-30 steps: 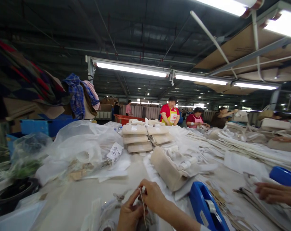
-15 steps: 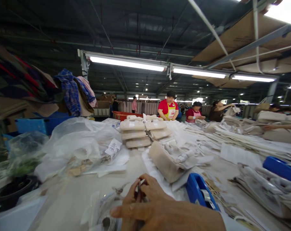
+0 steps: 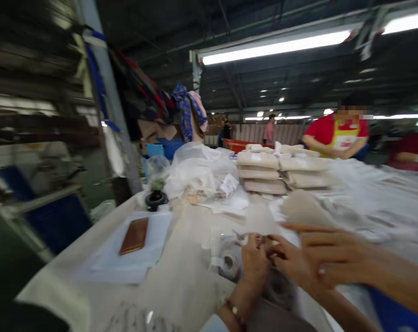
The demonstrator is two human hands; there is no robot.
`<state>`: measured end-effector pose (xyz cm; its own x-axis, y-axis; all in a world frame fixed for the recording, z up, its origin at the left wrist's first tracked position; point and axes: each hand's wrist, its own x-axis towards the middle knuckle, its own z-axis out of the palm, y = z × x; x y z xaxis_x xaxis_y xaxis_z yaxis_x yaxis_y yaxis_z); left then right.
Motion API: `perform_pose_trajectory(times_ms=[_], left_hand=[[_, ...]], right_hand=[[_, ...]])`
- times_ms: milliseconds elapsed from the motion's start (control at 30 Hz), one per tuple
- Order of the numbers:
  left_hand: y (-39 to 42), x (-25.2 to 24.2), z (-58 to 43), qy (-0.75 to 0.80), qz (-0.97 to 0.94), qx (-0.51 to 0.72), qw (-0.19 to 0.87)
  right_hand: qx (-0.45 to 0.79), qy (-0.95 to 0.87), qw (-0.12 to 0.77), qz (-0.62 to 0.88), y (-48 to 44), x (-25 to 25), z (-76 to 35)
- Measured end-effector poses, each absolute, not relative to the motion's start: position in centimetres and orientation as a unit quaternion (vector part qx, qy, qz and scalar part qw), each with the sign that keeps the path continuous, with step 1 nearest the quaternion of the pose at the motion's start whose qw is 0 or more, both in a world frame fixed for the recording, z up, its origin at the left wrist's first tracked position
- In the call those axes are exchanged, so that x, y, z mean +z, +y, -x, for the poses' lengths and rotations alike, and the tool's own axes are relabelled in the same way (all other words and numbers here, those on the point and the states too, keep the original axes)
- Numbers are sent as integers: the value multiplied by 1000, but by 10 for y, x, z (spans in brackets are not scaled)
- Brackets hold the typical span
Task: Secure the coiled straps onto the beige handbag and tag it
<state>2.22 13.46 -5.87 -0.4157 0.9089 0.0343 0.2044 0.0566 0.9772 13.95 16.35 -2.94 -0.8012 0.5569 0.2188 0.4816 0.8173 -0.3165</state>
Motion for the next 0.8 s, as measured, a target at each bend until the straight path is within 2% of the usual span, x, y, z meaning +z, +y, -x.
perform_pose_trajectory(times_ms=[133,233,567,800], left_hand=[[141,-60,-11,675,-395,555,284],[142,-61,-9,675,-388,562,279],[141,-67,2,677,-403,554,268],[127,-65,18,704,-448,536,129]], right_hand=[[235,-844,259,407,178,-51,-110],[288,-789,289,459,176,-52,-103],[279,-738,288,542,176,-37,-93],[204,-728,300,582,201,-29,-103]])
